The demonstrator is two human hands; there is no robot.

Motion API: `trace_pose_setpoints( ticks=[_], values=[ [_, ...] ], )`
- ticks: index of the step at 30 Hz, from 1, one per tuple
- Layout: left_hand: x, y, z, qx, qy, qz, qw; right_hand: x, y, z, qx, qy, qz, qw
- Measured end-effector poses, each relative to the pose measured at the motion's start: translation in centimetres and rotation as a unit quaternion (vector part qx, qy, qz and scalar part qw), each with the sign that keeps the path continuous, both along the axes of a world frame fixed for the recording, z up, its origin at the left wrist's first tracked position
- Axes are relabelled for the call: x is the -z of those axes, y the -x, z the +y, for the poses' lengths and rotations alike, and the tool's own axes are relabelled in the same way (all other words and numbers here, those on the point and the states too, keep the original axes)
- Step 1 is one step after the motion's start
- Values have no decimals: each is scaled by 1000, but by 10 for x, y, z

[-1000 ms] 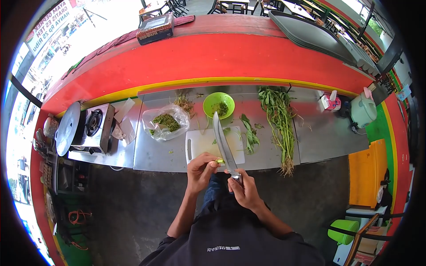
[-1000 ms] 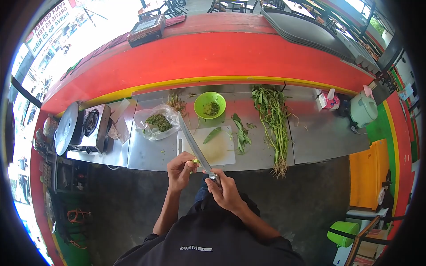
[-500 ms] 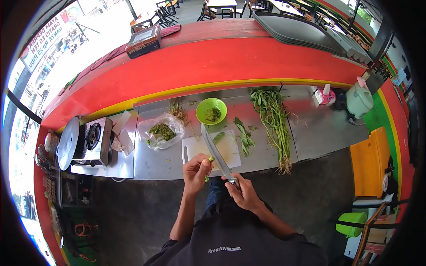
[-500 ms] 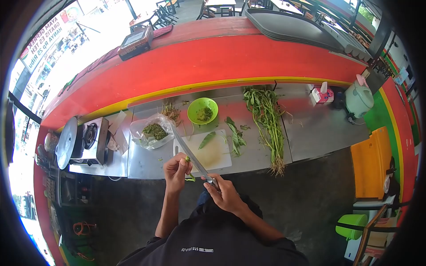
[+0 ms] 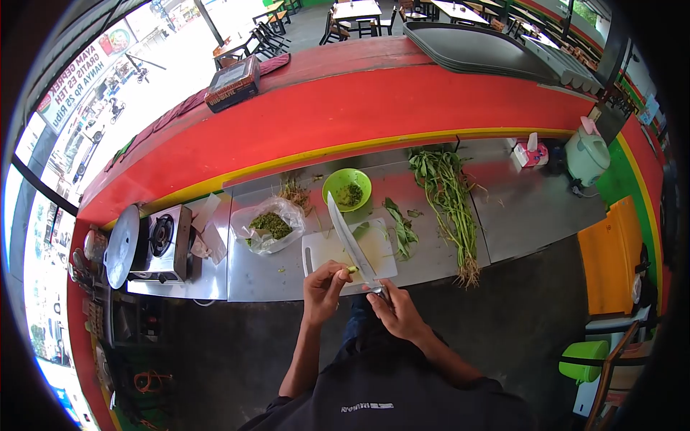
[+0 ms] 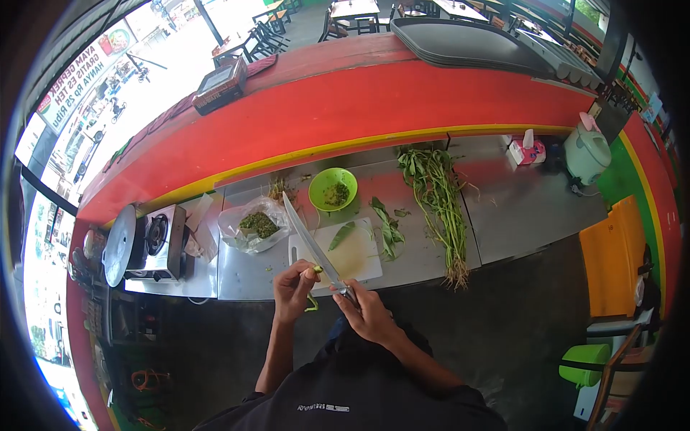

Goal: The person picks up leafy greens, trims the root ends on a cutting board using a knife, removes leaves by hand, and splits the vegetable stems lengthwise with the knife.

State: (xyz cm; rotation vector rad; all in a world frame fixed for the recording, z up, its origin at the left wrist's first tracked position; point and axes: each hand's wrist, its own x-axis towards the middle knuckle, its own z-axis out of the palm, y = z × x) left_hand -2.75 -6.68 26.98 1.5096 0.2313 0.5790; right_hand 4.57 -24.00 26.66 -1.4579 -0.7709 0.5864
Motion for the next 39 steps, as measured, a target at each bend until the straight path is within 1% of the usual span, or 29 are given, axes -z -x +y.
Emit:
trace_pose_setpoints(
  ticks=[1,2,4,11,17,19,20,22,23,24,26,27,30,32,33,35,36,37,38,39],
  values=[
    [2,0,1,-8,14,4,1000,1,0,0,2,-1,2,1000],
    [3,-1,2,-6,12,6,1000,2,1,0,-5,4,-4,1000],
    [5,-2,4,-36,2,-5,999,4,1,0,-9,8,-8,1000],
    [-3,-3,11,-36,-14,1,999,4,0,0,-19,28,-33,999],
    [-5,1,18,-69,17,-10,997,1,4,5,-33,15,-26,999],
    [-3,7,24,-50,29,-15,998,7,6,6,-38,10,-27,999],
    [-3,11,27,-59,28,-18,998,12,6,6,-49,15,-13,999],
    [-9,20,33,-7,5,17,1000,20,9,8,-70,19,0,997],
    [-13,24,36,-14,-33,37,999,24,12,8,-66,21,19,997],
    [-16,29,39,-24,-33,35,999,25,14,9,-62,24,37,997],
    [-20,35,44,-6,-105,82,991,23,18,11,-69,22,51,996],
    [-19,38,44,-12,-106,79,991,21,20,13,-66,20,67,995],
    [-12,43,38,14,-101,60,993,20,23,17,-64,-2,81,995],
    [-10,44,33,-27,-95,50,994,18,26,19,-59,-5,86,995],
    [-8,44,30,-27,-95,47,994,17,28,19,-53,-8,93,994],
    [-3,42,22,-76,-58,23,995,18,33,17,-50,3,85,995],
    [-3,41,19,-76,-56,20,995,18,35,16,-47,12,80,996],
    [-3,40,15,-91,-19,0,996,17,35,14,-47,14,78,996],
    [-3,40,12,-106,18,-20,994,16,36,13,-54,26,51,997],
    [-5,40,11,-106,20,-22,994,16,36,11,-61,38,25,997]
  ],
)
